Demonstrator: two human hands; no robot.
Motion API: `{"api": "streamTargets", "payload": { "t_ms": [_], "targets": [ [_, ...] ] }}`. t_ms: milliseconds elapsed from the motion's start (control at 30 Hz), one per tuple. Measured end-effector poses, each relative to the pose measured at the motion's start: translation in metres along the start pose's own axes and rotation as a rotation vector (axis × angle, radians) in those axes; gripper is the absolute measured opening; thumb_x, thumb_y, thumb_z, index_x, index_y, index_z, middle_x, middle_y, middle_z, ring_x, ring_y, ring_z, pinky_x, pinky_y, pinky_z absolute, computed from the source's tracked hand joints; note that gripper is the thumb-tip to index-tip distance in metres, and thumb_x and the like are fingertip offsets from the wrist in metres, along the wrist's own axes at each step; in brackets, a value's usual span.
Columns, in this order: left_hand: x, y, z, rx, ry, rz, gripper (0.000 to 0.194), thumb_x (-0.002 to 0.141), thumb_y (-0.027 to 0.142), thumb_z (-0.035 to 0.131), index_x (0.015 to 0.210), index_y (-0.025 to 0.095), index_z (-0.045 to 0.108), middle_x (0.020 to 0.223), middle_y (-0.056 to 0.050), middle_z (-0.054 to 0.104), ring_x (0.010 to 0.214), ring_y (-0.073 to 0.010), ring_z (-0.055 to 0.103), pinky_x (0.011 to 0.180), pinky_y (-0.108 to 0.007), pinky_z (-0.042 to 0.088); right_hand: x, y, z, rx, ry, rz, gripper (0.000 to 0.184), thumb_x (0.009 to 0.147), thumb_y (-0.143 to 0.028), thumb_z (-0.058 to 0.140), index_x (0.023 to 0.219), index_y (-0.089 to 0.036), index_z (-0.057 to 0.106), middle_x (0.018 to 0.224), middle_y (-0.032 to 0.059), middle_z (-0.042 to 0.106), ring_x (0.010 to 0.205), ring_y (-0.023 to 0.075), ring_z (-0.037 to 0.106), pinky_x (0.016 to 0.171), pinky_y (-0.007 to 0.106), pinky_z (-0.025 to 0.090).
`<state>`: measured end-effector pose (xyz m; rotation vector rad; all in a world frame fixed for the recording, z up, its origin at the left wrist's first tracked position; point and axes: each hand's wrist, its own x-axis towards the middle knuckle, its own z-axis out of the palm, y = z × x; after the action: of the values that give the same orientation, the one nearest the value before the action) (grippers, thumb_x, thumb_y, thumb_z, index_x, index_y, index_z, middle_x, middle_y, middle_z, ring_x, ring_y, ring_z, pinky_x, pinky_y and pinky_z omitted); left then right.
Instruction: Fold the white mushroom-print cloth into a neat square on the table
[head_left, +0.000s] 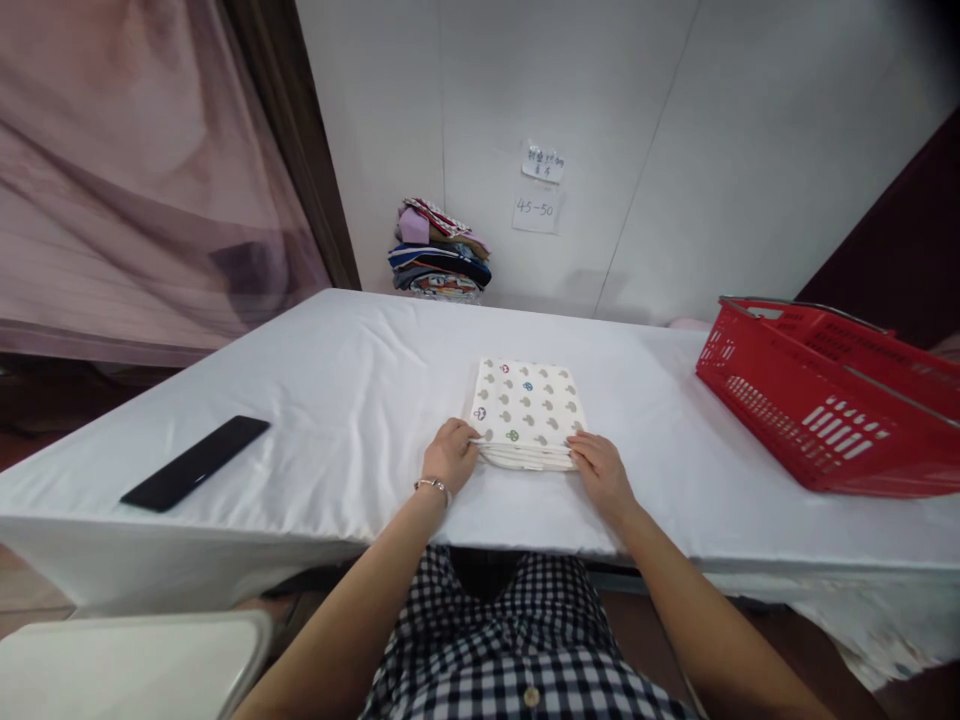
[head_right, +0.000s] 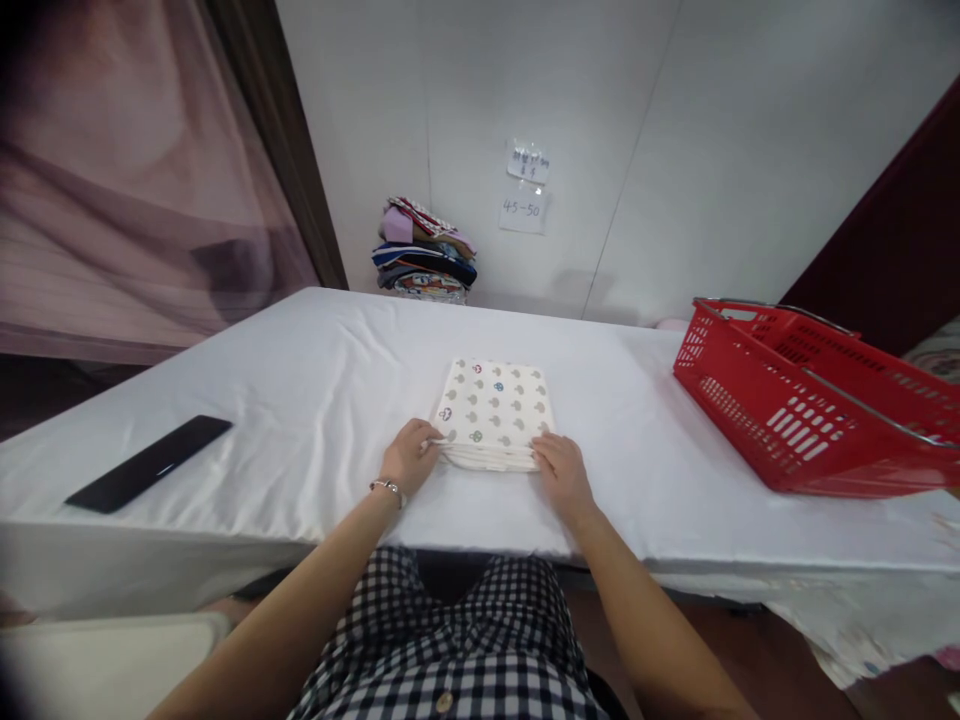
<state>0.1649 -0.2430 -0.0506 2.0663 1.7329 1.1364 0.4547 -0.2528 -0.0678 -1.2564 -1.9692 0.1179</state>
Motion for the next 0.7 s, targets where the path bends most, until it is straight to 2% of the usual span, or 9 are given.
{"api": "streamTargets", "payload": {
  "t_ms": [167,233,300,400,467,533,633,700],
  "targets": [
    [0.012,0.016,-0.009,-0.061,0.078,0.104,0.014,0.07,0.015,0.05,0.076,0.021,0.06,0.092,-0.002,0.058,0.09,-0.0155,0.055,0.083,-0.029,0.046,-0.001,-0.001,0.002,-0.013,0.008,-0.01,0.023,0.086,-0.03,0.045,0.096,-0.023,0.064,0.105,0.0064,0.065,0.108,0.023,0.053,0.096,0.046,0.034],
    [0.025,0.029,-0.011,-0.082,0.107,0.172,0.012,0.075,0.021,0.05,0.081,0.021,0.061,0.101,-0.003,0.059,0.098,-0.0166,0.054,0.089,-0.032,0.043,0.0,-0.001,0.002,-0.008,0.018,-0.027,0.021,0.085,-0.029,0.047,0.095,-0.022,0.065,0.104,0.0066,0.065,0.107,0.0226,0.054,0.095,0.044,0.036],
    [0.039,0.041,-0.01,-0.053,0.1,0.22,0.019,0.081,0.03,0.047,0.089,0.021,0.062,0.113,-0.004,0.057,0.108,-0.0172,0.05,0.095,-0.033,0.039,0.001,-0.002,0.001,-0.011,0.024,-0.046,0.021,0.084,-0.029,0.048,0.094,-0.022,0.065,0.103,0.0067,0.066,0.107,0.0225,0.054,0.095,0.044,0.037],
    [0.051,0.044,0.002,0.122,-0.025,0.2,0.032,0.085,0.039,0.041,0.107,0.023,0.058,0.131,-0.004,0.048,0.125,-0.0199,0.036,0.105,-0.039,0.028,0.0,-0.003,0.001,-0.029,0.019,-0.053,0.021,0.083,-0.029,0.049,0.096,-0.022,0.064,0.104,0.0068,0.065,0.107,0.0229,0.054,0.096,0.046,0.035],
    [0.051,0.037,0.014,0.26,-0.179,0.121,0.042,0.084,0.045,0.041,0.119,0.024,0.052,0.139,-0.005,0.039,0.132,-0.0229,0.026,0.107,-0.045,0.022,-0.002,-0.004,0.0,-0.039,0.011,-0.034,0.022,0.083,-0.03,0.05,0.097,-0.023,0.064,0.104,0.007,0.065,0.108,0.0235,0.054,0.097,0.048,0.032],
    [0.047,0.027,0.025,0.341,-0.291,0.058,0.05,0.085,0.049,0.036,0.127,0.023,0.045,0.144,-0.005,0.03,0.134,-0.0225,0.019,0.107,-0.046,0.02,-0.002,-0.006,-0.001,-0.042,0.0,-0.005,0.022,0.082,-0.032,0.05,0.095,-0.023,0.065,0.103,0.0075,0.066,0.107,0.0241,0.054,0.098,0.05,0.03],
    [0.042,0.018,0.035,0.408,-0.334,0.04,0.054,0.086,0.051,0.029,0.132,0.024,0.039,0.147,-0.002,0.023,0.136,-0.0204,0.014,0.108,-0.046,0.017,0.006,-0.014,-0.006,-0.045,-0.043,0.048,0.023,0.084,-0.033,0.046,0.089,-0.023,0.066,0.1,0.0067,0.067,0.104,0.0236,0.056,0.099,0.052,0.026],
    [0.041,0.018,0.036,0.438,-0.339,0.041,0.055,0.086,0.052,0.028,0.133,0.025,0.038,0.147,-0.001,0.023,0.136,-0.02,0.013,0.108,-0.047,0.016,0.022,-0.024,-0.01,-0.038,-0.067,0.061,0.025,0.085,-0.032,0.043,0.086,-0.023,0.066,0.099,0.0054,0.067,0.102,0.0223,0.056,0.101,0.052,0.023]
  ]
}}
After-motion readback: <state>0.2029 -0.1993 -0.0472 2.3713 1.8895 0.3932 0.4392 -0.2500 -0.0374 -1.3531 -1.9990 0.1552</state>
